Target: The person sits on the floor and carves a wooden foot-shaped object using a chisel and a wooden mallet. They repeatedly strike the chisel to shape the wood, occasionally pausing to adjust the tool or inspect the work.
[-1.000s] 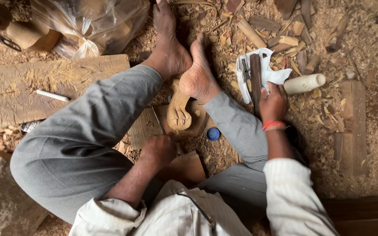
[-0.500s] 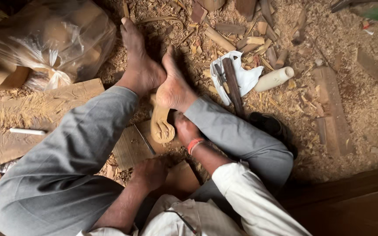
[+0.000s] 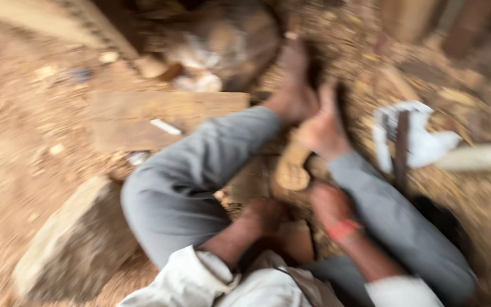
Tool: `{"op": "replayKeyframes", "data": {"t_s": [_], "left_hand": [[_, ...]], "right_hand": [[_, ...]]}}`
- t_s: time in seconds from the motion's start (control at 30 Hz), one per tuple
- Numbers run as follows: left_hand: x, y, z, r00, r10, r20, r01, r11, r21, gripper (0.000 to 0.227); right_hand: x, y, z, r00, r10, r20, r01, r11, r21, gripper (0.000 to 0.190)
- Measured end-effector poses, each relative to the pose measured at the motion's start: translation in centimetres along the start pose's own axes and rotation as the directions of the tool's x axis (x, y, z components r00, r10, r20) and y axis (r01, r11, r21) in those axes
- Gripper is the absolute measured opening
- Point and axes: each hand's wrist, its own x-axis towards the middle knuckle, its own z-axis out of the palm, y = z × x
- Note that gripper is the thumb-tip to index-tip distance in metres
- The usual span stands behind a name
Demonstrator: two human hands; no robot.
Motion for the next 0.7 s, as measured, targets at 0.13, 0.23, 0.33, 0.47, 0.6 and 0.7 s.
{"op": "replayKeyframes", "data": {"t_s": [0.13,0.23,0.33,0.47,0.6,0.7], "left_hand": [[1.8,-0.1,0.1,0.561,-0.624,0.544,0.814,0.296,-0.499,0.115],[1.8,0.4,-0.3,0.826,-0.431,0.364,0.518,0.834,-0.189,0.123],[2.1,1.3,0.5,0.683,-0.591,0.429,0.718,0.649,-0.25,0.125],[0.8,2.2,-1.2,0.971,-0.189,0.143,0.193,0.981,-0.016,0.132],[0.2,2.1,-0.7,0.967,-0.191,0.172,0.194,0.981,-0.003,0.135],[-0.2,1.2,-0.1,0.982,-0.132,0.135,0.133,0.991,0.0,0.133]], "right_hand": [[-1.1,1.1,-10.4,0.918,0.333,0.215,-0.379,0.895,0.235,0.02],[0.4,6.0,-15.2,0.918,0.392,-0.055,-0.372,0.903,0.216,0.021],[3.8,14.0,-14.3,0.911,0.191,-0.365,-0.308,0.904,-0.296,0.024],[5.9,21.2,-8.5,0.822,0.491,-0.288,-0.542,0.831,-0.129,0.018],[5.7,22.2,-5.2,0.766,0.57,-0.297,-0.616,0.783,-0.084,0.012],[6.1,21.5,-5.5,0.78,0.534,-0.326,-0.592,0.799,-0.106,0.011]]}}
